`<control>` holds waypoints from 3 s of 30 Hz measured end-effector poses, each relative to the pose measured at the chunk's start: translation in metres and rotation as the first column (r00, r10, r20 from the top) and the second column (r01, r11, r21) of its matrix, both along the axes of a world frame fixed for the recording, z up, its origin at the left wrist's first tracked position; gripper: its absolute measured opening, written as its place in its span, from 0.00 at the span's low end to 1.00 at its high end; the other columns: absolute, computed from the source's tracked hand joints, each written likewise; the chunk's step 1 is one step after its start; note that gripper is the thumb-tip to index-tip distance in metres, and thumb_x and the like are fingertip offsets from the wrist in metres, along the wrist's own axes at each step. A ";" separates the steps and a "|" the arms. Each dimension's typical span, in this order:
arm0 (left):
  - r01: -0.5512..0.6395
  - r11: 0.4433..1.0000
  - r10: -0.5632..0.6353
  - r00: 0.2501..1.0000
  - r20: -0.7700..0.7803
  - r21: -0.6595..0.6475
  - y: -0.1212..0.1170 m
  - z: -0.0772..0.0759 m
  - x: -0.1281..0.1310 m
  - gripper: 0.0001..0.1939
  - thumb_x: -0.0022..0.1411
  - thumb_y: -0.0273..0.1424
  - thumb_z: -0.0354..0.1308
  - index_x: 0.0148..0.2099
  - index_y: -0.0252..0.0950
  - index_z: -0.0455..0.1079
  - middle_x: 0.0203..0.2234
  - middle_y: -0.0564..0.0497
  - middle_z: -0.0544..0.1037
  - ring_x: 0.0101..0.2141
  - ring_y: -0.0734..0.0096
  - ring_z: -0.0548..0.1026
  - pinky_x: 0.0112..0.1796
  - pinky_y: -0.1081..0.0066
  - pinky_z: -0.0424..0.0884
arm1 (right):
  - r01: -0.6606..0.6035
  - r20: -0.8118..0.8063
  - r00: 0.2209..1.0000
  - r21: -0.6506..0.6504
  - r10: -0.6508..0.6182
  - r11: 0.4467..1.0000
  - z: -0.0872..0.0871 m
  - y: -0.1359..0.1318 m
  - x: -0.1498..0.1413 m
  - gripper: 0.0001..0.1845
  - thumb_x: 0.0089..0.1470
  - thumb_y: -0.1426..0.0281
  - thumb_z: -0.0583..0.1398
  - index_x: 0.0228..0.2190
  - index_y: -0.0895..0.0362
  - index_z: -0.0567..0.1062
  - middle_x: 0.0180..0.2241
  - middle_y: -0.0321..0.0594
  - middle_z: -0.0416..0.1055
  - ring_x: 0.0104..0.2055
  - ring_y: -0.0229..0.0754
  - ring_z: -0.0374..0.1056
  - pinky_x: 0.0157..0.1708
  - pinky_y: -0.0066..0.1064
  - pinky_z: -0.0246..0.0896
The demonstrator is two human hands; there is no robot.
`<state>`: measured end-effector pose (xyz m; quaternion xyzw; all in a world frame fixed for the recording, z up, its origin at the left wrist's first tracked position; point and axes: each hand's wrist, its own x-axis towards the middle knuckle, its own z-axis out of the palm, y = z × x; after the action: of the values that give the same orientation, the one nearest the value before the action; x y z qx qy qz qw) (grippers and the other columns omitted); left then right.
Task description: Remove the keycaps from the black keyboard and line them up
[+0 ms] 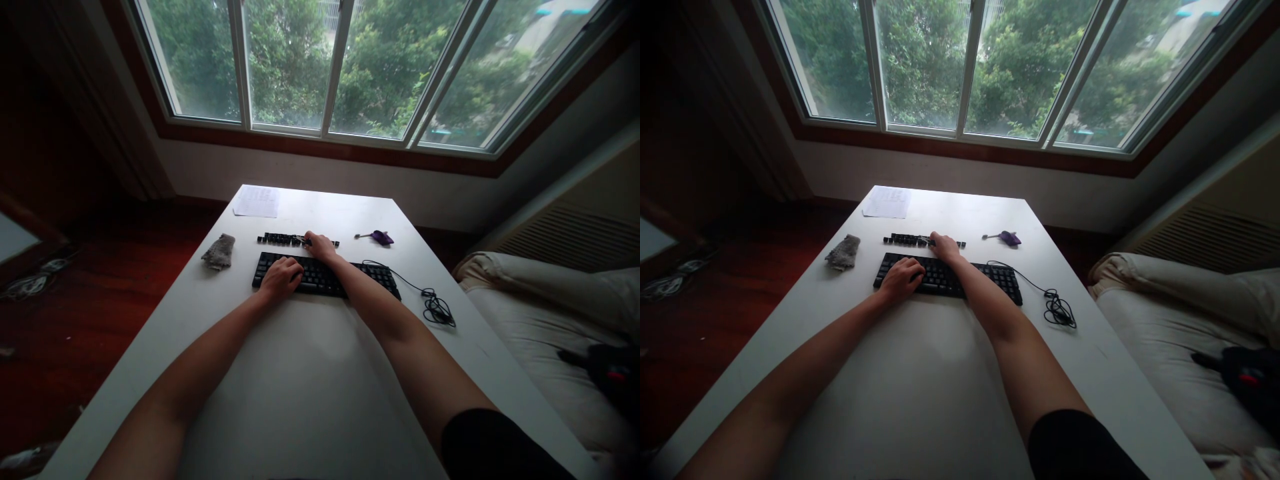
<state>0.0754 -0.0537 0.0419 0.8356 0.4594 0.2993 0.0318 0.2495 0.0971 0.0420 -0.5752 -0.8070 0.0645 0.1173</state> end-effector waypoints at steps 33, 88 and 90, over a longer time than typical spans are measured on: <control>-0.041 0.999 0.041 0.999 0.011 0.013 -0.004 0.003 0.005 0.08 0.66 0.29 0.54 0.44 0.40 0.73 0.41 0.47 0.75 0.45 0.60 0.70 0.49 0.58 0.68 | -0.256 -0.760 0.638 -0.062 0.121 0.965 0.006 -0.055 0.068 0.19 0.58 0.55 0.55 0.40 0.56 0.74 0.39 0.41 0.75 0.37 0.41 0.72 0.33 0.29 0.67; 0.081 0.996 -0.087 0.985 -0.152 -0.046 0.012 0.002 -0.024 0.31 0.55 0.49 0.66 0.58 0.43 0.68 0.52 0.44 0.71 0.52 0.50 0.69 0.53 0.53 0.65 | -0.229 -0.618 0.720 0.218 0.315 0.949 -0.005 -0.070 0.064 0.08 0.56 0.66 0.60 0.37 0.55 0.77 0.30 0.36 0.74 0.30 0.37 0.66 0.32 0.28 0.61; 0.077 0.996 -0.083 0.985 -0.148 -0.046 0.011 0.001 -0.024 0.31 0.55 0.48 0.66 0.58 0.43 0.69 0.52 0.45 0.71 0.52 0.50 0.69 0.54 0.52 0.65 | -0.242 -0.608 0.712 0.255 0.350 0.936 -0.003 -0.072 0.060 0.07 0.56 0.67 0.60 0.35 0.55 0.77 0.35 0.39 0.74 0.32 0.38 0.67 0.33 0.28 0.62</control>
<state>0.0516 -0.0423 0.0430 0.8727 0.4327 0.2247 0.0259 0.3094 0.0249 0.0393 -0.3694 -0.8011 0.2124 0.4203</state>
